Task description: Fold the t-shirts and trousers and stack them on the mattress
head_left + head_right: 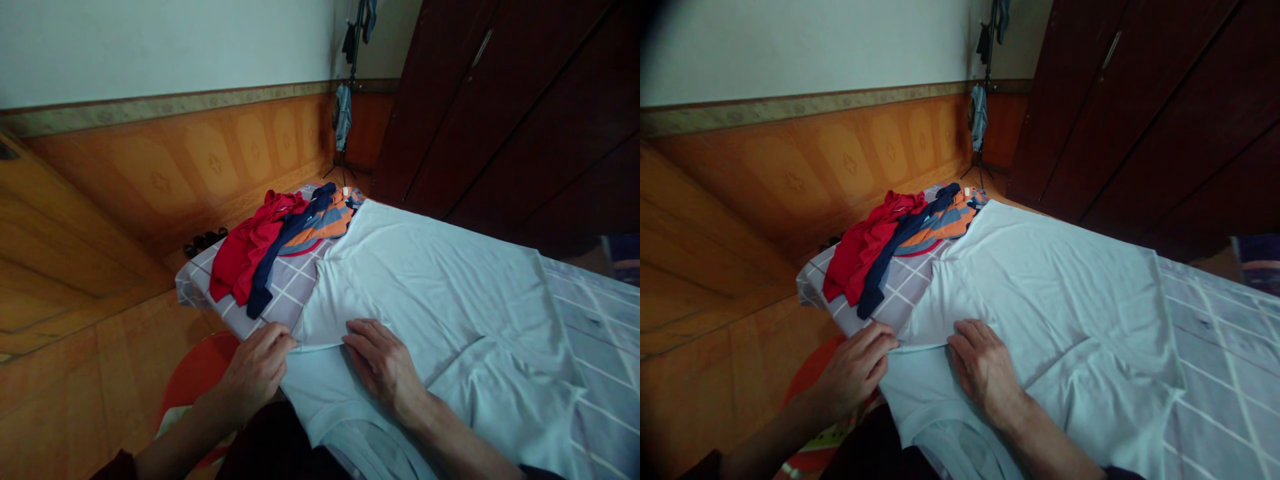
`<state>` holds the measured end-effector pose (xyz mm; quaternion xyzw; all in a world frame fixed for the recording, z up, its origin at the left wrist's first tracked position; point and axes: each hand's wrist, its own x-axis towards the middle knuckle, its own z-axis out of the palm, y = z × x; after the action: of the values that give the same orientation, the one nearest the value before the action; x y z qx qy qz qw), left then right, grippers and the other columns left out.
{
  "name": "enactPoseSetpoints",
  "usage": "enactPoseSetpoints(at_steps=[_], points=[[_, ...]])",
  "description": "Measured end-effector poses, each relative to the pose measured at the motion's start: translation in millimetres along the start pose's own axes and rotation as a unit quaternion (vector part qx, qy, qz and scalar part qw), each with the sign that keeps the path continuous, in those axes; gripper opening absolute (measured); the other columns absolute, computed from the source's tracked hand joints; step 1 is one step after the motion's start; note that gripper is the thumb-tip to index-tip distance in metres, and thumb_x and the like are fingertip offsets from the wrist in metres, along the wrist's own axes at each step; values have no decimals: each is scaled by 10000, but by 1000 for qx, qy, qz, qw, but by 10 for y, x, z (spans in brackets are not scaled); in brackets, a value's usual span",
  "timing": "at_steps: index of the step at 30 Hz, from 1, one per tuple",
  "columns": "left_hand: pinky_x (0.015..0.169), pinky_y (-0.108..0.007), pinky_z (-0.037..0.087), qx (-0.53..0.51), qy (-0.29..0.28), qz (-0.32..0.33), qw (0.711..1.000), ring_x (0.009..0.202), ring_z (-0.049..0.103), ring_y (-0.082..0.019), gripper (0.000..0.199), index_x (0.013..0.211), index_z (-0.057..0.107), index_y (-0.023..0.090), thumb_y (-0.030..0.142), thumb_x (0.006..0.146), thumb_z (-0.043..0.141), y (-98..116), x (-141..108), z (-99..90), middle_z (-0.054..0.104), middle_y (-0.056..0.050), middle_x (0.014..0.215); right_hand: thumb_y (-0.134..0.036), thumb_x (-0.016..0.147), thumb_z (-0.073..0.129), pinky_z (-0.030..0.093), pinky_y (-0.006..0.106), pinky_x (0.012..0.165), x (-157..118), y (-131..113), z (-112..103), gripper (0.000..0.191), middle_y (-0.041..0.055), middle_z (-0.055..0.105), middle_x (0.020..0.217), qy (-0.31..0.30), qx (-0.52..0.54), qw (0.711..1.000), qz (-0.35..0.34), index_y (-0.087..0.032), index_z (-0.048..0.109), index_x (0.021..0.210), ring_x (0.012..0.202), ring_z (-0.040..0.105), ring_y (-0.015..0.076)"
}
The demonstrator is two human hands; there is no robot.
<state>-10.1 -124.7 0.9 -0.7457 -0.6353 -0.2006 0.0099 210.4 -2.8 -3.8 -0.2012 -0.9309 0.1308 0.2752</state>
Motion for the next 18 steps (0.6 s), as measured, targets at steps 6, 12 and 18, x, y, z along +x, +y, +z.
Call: enactPoseSetpoints(at_steps=[6, 12, 18], points=[[742, -305, 486, 6, -73, 6, 997, 854, 553, -192, 260, 985, 611, 200, 85, 834, 433, -86, -145, -190, 590, -60, 930, -85, 861, 477, 500, 362, 843, 13, -23, -17, 185, 97, 611, 1071, -57, -24, 998, -24, -167, 635, 915, 1003, 550, 224], [967, -413, 443, -12, -116, 115, 986, 1161, 481, -259, 422, 1208, 543, 228, 122, 800, 523, 42, -122, -345, 532, -97, 1243, -109, 845, 480, 517, 395, 839, -50, -212, -472, 185, 127, 618, 1117, -94, -72, 993, 0, -152, 635, 938, 1014, 571, 246], [1028, -456, 414, -4, -78, 225, 971, 1233, 460, -266, 240, 1014, 592, 182, 62, 822, 514, 28, -203, -83, 550, -118, 1289, -384, 877, 537, 517, 336, 885, -938, -591, -969, 439, 72, 536, 1345, -141, -156, 978, -15, -225, 529, 1287, 1166, 542, 237]])
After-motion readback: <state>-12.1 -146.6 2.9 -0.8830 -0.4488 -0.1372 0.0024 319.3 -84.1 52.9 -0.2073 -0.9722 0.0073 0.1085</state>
